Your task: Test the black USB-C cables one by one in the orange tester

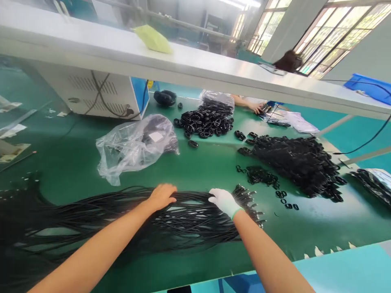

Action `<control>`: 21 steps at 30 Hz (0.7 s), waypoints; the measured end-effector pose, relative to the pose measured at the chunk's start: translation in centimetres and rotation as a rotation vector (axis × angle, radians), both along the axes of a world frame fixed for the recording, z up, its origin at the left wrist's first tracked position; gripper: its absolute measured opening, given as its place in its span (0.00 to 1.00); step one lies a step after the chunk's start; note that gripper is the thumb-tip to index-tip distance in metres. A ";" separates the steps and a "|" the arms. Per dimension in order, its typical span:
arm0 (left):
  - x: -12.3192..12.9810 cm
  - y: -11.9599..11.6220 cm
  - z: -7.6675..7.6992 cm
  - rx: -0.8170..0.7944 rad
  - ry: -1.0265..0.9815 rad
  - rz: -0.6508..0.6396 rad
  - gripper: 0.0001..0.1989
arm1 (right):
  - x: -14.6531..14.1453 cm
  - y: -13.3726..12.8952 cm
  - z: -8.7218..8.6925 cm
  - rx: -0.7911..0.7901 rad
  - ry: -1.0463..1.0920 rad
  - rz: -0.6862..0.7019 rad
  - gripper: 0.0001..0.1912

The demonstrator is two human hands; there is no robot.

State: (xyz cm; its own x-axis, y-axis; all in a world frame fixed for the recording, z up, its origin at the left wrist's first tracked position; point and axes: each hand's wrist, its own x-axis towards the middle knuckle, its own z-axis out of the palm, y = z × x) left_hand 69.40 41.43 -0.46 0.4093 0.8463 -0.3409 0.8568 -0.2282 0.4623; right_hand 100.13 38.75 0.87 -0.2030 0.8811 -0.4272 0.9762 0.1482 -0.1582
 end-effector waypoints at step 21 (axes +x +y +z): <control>13.8 0.3 -0.5 0.383 -0.100 -0.221 0.24 | 4.5 1.7 2.0 0.260 0.037 -0.064 0.17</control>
State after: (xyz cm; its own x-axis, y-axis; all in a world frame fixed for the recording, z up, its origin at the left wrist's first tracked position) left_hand 83.16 41.68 -0.93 0.6091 0.7925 0.0302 0.7240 -0.5712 0.3867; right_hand 104.58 40.49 2.82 -0.1544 0.9718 -0.1783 0.9792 0.1265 -0.1587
